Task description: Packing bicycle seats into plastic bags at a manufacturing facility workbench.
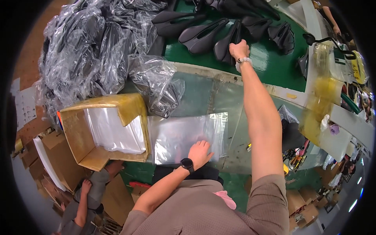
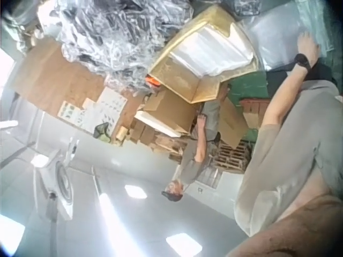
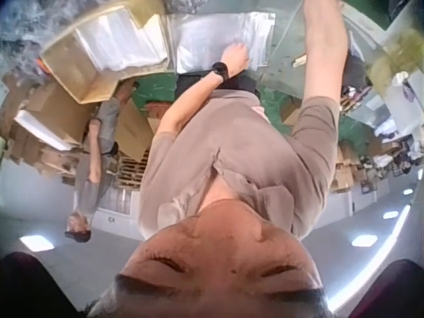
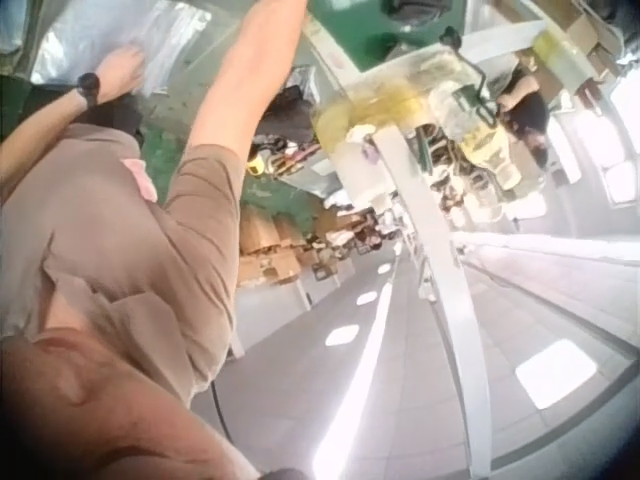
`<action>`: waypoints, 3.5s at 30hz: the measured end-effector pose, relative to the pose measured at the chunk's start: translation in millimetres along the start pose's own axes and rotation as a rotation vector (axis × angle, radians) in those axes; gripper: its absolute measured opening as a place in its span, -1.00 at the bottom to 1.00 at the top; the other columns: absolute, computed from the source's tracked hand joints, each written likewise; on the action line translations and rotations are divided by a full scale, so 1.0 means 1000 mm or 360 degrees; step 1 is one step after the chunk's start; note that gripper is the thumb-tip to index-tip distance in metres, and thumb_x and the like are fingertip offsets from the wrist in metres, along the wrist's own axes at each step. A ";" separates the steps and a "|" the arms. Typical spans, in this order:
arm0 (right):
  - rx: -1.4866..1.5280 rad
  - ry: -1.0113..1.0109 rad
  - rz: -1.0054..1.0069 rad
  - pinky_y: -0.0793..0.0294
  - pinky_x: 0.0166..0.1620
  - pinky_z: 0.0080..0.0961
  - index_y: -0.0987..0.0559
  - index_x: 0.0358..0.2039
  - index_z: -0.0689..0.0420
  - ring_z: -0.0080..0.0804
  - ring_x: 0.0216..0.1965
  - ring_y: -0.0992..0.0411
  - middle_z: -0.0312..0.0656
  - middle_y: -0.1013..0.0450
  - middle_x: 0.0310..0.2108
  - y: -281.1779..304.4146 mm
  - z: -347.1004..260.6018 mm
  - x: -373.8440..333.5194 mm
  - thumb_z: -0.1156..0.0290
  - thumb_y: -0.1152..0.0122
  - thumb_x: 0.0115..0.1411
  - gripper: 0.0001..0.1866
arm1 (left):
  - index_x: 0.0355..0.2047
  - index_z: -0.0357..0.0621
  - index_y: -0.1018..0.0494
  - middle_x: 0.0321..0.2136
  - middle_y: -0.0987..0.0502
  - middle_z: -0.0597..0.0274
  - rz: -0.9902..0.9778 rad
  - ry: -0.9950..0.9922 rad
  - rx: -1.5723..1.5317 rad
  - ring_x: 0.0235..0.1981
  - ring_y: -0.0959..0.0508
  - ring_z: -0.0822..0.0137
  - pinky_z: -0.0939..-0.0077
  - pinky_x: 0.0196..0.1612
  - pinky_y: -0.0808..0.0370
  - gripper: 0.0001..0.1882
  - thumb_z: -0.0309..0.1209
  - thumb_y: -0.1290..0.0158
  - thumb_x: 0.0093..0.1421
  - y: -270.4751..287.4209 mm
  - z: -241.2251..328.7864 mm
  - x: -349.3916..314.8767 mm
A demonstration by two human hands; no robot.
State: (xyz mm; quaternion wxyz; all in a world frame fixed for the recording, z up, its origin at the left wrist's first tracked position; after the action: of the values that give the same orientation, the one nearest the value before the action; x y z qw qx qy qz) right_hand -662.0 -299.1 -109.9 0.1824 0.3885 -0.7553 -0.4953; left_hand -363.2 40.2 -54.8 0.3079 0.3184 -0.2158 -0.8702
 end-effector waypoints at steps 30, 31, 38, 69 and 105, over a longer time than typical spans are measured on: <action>0.1447 -0.0754 -0.0987 -0.37 -0.49 -0.65 -0.58 -0.44 0.30 -0.61 -0.58 -0.38 -0.27 -0.50 -0.55 0.023 0.101 -0.412 0.26 -0.29 0.14 -0.70 | -0.45 -0.17 -0.48 -0.48 -0.46 0.13 0.0217 -0.0172 0.0177 -0.37 -0.47 0.08 0.20 -0.30 -0.43 -0.82 -0.31 -0.07 0.14 0.021 0.002 -0.025; 0.1457 -0.0748 -0.0984 -0.37 -0.49 -0.65 -0.58 -0.44 0.30 -0.61 -0.58 -0.38 -0.27 -0.50 -0.55 0.026 0.098 -0.411 0.26 -0.29 0.14 -0.70 | -0.41 -0.19 -0.48 -0.48 -0.47 0.13 0.0415 -0.0065 0.0041 -0.39 -0.49 0.11 0.25 -0.32 -0.44 -0.81 -0.31 -0.10 0.13 0.033 0.006 -0.027; 0.1660 -0.0868 -0.1190 -0.15 -0.59 -0.68 -0.45 -0.66 0.10 -0.70 -0.66 -0.19 -0.42 -0.32 -0.69 0.033 0.084 -0.410 0.21 -0.31 0.14 -0.64 | -0.30 -0.26 -0.47 -0.48 -0.49 0.18 0.0151 0.0328 -0.0983 -0.45 -0.50 0.32 0.42 -0.35 -0.43 -0.70 -0.24 -0.15 0.16 0.012 -0.013 -0.013; -0.0057 0.0559 -0.0776 -0.42 -0.41 -0.08 -0.24 0.18 0.18 0.10 -0.44 -0.45 0.06 -0.48 -0.43 0.135 0.094 -0.445 0.37 -0.18 0.12 -0.38 | -0.33 -0.25 -0.46 -0.58 -0.42 0.36 0.0444 0.0940 -0.1960 -0.53 -0.39 0.49 0.51 -0.44 -0.35 -0.76 -0.37 0.16 0.30 -0.033 -0.107 0.000; 0.1353 0.0108 -0.0541 -0.42 -0.20 -0.55 -0.47 -0.09 0.33 -0.56 -0.32 -0.41 -0.25 -0.47 -0.36 0.076 -0.058 -0.271 0.34 -0.18 0.21 -0.65 | 0.08 -0.20 -0.23 -0.08 -0.40 0.21 0.1783 -0.0347 -0.1892 -0.03 -0.39 0.33 0.38 0.14 -0.25 -0.42 0.04 0.16 0.32 0.405 -0.059 -0.034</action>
State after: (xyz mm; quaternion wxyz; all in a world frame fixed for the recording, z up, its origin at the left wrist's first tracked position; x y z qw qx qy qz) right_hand -483.5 -111.1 12.9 -0.0525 0.5632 -0.8107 -0.1512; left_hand -140.5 -237.5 149.5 0.7909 -0.1387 0.1252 -0.5827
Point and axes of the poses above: each hand's wrist, its own x-axis towards the middle knuckle, its own y-axis out of the back of the hand, z = x × y, the point moved 6 cm from there along x, towards the middle knuckle
